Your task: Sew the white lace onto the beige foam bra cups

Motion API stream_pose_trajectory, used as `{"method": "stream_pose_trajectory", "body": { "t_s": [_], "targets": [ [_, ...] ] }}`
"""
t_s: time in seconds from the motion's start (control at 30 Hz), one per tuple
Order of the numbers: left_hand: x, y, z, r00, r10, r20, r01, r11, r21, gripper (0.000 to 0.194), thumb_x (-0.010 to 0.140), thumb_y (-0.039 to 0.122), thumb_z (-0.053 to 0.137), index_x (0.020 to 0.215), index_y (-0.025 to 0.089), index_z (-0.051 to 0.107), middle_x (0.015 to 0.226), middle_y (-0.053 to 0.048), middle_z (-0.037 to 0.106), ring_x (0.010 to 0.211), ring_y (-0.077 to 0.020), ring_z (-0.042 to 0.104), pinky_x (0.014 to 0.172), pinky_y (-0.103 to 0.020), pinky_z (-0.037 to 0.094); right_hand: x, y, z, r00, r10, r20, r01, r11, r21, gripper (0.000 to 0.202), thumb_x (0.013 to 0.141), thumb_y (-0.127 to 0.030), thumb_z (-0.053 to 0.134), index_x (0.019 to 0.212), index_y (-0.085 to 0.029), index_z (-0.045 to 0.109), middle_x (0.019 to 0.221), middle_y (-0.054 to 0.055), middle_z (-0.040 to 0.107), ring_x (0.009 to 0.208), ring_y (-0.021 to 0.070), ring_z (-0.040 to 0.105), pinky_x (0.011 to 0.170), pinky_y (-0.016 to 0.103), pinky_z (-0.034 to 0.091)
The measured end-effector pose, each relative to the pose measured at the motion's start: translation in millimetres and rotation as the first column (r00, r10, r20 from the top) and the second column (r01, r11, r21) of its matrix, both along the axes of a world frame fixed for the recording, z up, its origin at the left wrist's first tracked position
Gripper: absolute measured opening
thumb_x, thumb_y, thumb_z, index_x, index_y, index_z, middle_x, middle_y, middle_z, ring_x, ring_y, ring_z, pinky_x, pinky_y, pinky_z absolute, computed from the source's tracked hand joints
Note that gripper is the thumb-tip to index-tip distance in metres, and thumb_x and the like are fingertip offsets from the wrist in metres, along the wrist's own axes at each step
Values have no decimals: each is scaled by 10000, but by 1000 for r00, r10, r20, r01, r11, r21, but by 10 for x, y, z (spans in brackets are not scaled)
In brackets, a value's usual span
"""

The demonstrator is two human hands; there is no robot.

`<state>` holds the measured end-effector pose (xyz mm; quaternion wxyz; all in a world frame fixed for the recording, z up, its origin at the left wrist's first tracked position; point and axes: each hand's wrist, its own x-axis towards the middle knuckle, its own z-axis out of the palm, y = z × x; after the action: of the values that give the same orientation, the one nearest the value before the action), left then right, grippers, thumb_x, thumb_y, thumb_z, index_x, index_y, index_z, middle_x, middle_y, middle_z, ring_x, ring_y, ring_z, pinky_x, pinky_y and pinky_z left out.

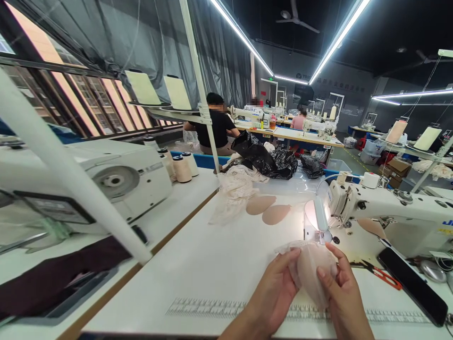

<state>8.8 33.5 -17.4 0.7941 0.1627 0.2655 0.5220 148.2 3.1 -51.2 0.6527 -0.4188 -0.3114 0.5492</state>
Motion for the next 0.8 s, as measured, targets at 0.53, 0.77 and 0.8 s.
{"method": "stream_pose_trajectory", "body": {
  "t_s": [0.53, 0.77, 0.8],
  "targets": [
    [56, 78, 43, 994, -60, -93, 69, 993, 94, 355, 731, 354, 921, 976, 122, 810, 1011, -123, 791, 958, -261, 713, 837, -311, 557, 64, 37, 30, 999, -32, 36, 31, 999, 15, 860, 704, -433, 951, 1436, -280, 528, 1178, 86, 773, 985, 268, 744, 839, 383, 629],
    [110, 102, 101, 977, -84, -196, 112, 985, 133, 380, 696, 393, 929, 932, 128, 796, 950, -124, 777, 948, -284, 710, 877, -359, 551, 68, 53, 64, 997, -29, 65, 28, 1000, 13, 899, 685, -429, 959, 1442, -269, 499, 1140, 86, 773, 971, 268, 744, 853, 390, 618],
    [115, 106, 127, 977, -86, -196, 112, 985, 129, 385, 689, 384, 928, 941, 124, 796, 946, -128, 776, 947, -294, 711, 884, -377, 554, 76, 50, 40, 997, -19, 70, 17, 1000, 25, 920, 675, -423, 964, 1448, -272, 488, 1117, 79, 774, 961, 267, 741, 847, 388, 612]
  ]
}}
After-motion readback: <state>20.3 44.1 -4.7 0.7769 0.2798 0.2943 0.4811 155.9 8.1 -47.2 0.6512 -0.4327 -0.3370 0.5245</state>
